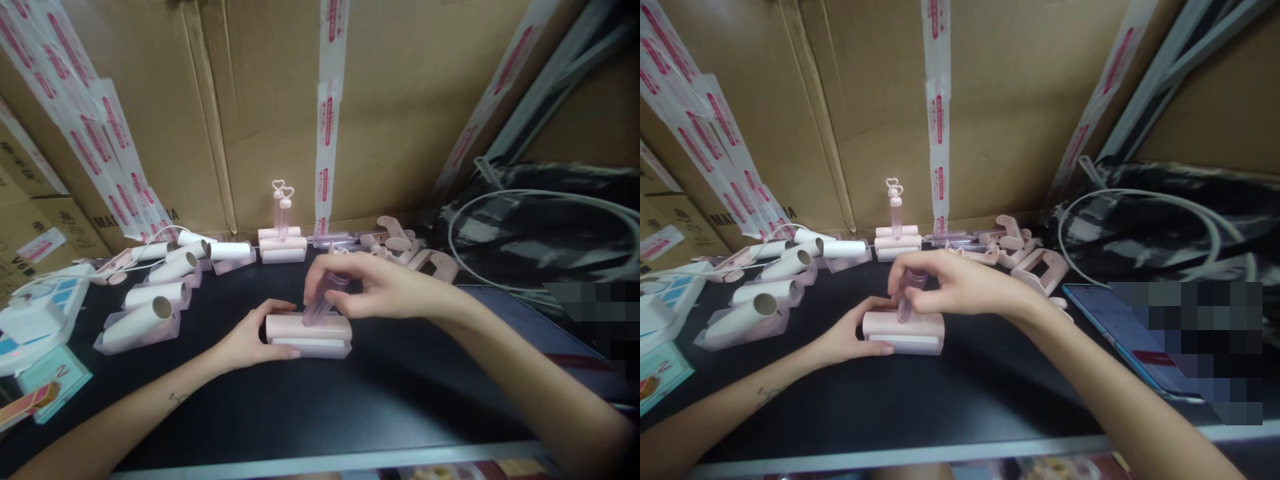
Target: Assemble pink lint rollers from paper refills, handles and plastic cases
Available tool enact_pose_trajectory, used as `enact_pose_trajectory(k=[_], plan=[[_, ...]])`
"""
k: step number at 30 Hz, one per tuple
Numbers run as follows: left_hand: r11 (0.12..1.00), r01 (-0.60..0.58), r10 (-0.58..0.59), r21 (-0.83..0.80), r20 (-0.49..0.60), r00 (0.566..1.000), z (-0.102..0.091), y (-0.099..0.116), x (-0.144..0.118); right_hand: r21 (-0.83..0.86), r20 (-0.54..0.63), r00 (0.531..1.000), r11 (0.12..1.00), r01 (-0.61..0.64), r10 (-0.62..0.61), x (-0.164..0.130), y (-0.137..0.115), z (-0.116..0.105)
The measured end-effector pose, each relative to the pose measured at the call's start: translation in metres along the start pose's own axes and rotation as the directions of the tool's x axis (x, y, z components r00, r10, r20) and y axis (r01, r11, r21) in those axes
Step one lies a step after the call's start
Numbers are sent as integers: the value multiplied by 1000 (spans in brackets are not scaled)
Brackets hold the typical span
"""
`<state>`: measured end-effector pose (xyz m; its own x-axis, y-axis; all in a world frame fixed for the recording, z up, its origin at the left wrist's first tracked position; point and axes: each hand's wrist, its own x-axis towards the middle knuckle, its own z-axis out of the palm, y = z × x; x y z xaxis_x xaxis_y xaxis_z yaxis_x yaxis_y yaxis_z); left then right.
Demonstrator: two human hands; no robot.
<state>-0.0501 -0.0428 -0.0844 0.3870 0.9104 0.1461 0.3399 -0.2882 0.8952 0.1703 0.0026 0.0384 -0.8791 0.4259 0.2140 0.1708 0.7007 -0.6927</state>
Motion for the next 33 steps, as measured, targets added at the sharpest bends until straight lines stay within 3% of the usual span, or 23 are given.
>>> enact_pose_trajectory(k=[3,6,9,13,17,20,25,30,33], plan=[[1000,-10,10,3,-3,1000,1,1,0,281,-14,999,959,40,-37,7,11,9],[1000,-21,21,20,-20,1000,2,2,-1,525,-140,982,832,181,-125,9,22,28],[999,-38,39,17,-41,998,3,2,-1,551,-248,961,798,243,-121,7,24,48],[998,-62,63,15,-82,995,5,0,-1,566,-320,947,805,179,14,11,10,65],[999,-50,50,9,-83,995,6,-1,-1,545,-354,933,825,151,63,21,-1,70],[999,-32,33,11,-68,997,5,1,-1,616,-323,945,771,162,60,26,5,66],[1000,5,-5,19,-38,999,2,4,-1,836,-243,970,506,214,-10,32,24,54],[1000,21,-21,5,26,999,-3,2,1,866,-22,992,494,80,-121,37,28,52],[999,31,-30,-10,88,996,-7,2,1,894,6,988,444,65,-157,38,30,54]])
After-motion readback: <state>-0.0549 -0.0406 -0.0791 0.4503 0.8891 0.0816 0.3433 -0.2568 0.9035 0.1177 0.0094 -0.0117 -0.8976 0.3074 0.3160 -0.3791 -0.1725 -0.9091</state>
